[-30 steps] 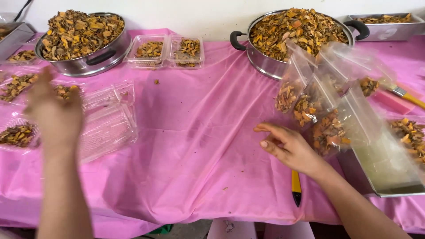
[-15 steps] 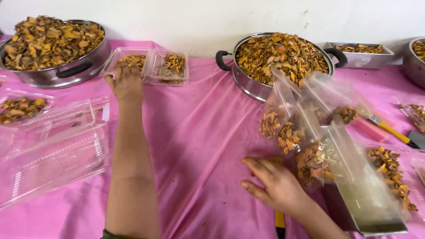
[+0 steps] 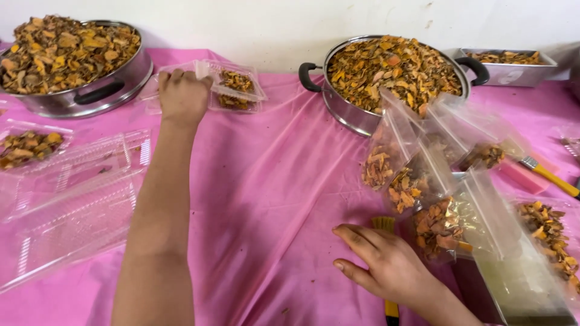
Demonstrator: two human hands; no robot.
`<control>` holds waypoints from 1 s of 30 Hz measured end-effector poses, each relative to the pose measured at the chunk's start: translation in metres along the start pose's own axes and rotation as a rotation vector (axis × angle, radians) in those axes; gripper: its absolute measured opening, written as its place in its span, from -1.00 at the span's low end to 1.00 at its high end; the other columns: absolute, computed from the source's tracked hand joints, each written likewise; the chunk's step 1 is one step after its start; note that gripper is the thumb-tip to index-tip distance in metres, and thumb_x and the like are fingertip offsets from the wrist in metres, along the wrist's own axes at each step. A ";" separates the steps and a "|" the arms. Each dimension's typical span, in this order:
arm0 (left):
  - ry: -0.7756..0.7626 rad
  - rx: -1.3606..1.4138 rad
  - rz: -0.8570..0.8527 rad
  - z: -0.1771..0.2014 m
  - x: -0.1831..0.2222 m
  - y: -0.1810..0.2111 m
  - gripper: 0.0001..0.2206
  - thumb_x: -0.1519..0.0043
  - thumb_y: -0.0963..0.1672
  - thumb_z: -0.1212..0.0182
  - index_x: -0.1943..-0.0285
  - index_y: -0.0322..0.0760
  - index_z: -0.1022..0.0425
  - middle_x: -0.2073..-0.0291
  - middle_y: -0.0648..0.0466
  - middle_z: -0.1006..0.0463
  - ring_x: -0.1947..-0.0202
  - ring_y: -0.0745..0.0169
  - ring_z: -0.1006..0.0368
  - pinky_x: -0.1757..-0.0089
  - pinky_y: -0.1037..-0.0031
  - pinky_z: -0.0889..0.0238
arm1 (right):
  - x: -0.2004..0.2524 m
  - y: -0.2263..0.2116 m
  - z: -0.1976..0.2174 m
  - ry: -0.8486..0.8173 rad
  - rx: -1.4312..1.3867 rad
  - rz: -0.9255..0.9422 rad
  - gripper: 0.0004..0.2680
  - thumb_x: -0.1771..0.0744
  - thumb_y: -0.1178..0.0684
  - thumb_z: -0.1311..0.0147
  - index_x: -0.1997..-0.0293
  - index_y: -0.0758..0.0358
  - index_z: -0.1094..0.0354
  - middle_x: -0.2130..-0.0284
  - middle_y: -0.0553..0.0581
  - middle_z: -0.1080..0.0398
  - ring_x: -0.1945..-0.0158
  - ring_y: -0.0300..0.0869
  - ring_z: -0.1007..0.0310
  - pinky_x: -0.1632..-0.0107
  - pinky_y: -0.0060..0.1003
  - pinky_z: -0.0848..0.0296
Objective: Sorting and cleaning dried tea pieces by hand and with a brush, then placing them into plastic bags and containers.
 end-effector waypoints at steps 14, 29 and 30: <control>0.205 0.242 -0.290 0.143 0.106 0.084 -0.90 -0.10 -0.07 -0.26 0.49 0.02 -0.55 0.70 0.11 -0.49 0.60 0.08 -0.52 0.49 0.24 -0.38 | 0.013 0.030 -0.015 0.151 -0.071 0.006 -0.65 -0.29 -0.07 -0.21 -0.18 0.16 -0.43 0.10 0.20 -0.54 0.28 -0.04 -0.63 0.25 -0.16 -0.60; -0.532 0.770 0.014 0.225 0.142 0.210 -0.70 -0.26 -0.03 -0.04 0.36 -0.20 -0.64 0.48 -0.08 -0.64 0.30 -0.20 -0.64 0.31 0.00 -0.49 | 0.011 0.035 -0.010 0.205 -0.067 -0.016 -0.76 -0.32 -0.03 -0.23 -0.09 0.10 -0.51 0.11 0.10 -0.56 0.12 -0.02 -0.60 0.12 -0.19 -0.58; -0.537 0.770 0.013 0.232 0.126 0.203 -0.70 -0.26 -0.03 -0.04 0.36 -0.20 -0.64 0.48 -0.08 -0.64 0.30 -0.20 -0.64 0.31 0.00 -0.49 | 0.011 0.034 -0.010 0.204 -0.071 -0.020 -0.76 -0.32 -0.03 -0.23 -0.09 0.10 -0.51 0.11 0.10 -0.56 0.12 -0.02 -0.60 0.12 -0.19 -0.58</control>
Point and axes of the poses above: each hand's wrist, its own x-axis away from the middle knuckle, its own z-axis out of the back of the hand, y = z × x, the point moved 9 cm from there along -x, towards the middle knuckle
